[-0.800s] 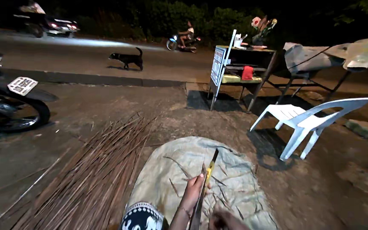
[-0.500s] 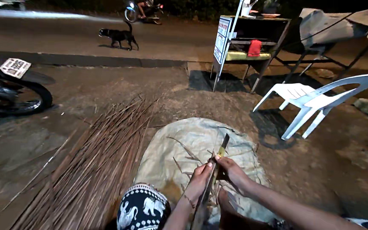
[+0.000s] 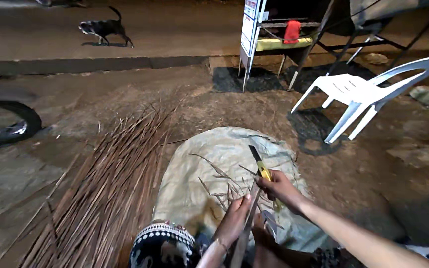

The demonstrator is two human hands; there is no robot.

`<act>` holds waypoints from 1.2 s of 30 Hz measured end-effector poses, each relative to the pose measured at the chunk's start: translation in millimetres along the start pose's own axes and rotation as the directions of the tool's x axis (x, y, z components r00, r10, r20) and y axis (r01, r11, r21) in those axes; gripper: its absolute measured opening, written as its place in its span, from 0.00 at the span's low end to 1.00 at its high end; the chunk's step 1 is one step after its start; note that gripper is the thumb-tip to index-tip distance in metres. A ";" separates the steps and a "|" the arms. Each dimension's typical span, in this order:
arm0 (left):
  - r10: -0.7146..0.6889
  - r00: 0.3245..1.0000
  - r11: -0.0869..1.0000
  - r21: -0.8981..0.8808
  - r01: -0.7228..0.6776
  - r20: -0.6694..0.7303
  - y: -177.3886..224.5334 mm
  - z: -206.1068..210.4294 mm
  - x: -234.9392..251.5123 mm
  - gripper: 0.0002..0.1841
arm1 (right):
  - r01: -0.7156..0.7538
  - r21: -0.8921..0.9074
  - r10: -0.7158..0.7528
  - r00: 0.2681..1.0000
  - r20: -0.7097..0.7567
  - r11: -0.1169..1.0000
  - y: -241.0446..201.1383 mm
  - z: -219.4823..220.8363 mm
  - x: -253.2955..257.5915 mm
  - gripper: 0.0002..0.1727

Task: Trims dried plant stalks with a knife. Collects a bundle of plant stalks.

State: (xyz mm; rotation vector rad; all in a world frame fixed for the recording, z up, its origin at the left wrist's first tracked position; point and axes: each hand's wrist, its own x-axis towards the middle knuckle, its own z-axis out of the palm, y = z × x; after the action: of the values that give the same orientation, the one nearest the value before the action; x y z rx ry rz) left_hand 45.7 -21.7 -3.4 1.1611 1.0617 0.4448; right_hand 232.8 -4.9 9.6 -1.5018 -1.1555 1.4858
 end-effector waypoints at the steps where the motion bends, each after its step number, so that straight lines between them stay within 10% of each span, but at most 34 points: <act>1: -0.013 1.000 1.000 0.028 0.012 0.013 -3.8 -3.3 -0.7 0.24 | 0.036 -0.080 -0.037 0.999 -0.020 0.996 -0.2 -8.9 3.9 0.08; 6: -0.006 0.999 0.973 -0.232 -0.003 -0.037 -10.4 -13.1 3.0 0.26 | 0.247 -0.676 -0.241 0.965 0.105 0.694 -3.7 -18.9 -6.1 0.19; 11: 0.014 0.999 0.914 -0.404 -0.033 -0.050 -6.8 -13.4 7.8 0.25 | 0.444 -0.871 -0.494 0.817 0.297 0.210 25.7 4.1 -10.6 0.06; 15: 0.004 0.999 0.918 -0.395 -0.018 -0.034 -9.5 -9.4 13.1 0.25 | 0.364 -0.931 -0.611 0.743 0.273 0.027 34.9 -5.0 5.3 0.04; 21: -0.066 0.998 0.924 -0.375 0.071 0.024 -10.5 -7.4 4.5 0.26 | 0.368 -0.930 -0.587 0.754 0.295 0.006 30.4 -20.3 17.6 0.04; 26: -0.088 0.995 0.935 -0.342 0.098 0.045 -12.4 -1.6 3.7 0.23 | 0.124 -0.979 -0.179 0.979 0.094 0.162 1.4 -28.9 20.2 0.17; 36: -0.121 0.992 0.915 -0.385 0.123 0.029 -3.1 4.7 0.2 0.25 | -0.171 -0.974 -0.189 0.962 -0.198 0.152 -24.7 -58.3 35.3 0.20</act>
State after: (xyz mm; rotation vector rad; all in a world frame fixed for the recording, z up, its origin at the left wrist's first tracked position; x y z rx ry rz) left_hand 49.1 -25.1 -6.2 0.7406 0.9820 0.5253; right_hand 285.7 42.3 25.0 -2.4111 -2.1476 0.1795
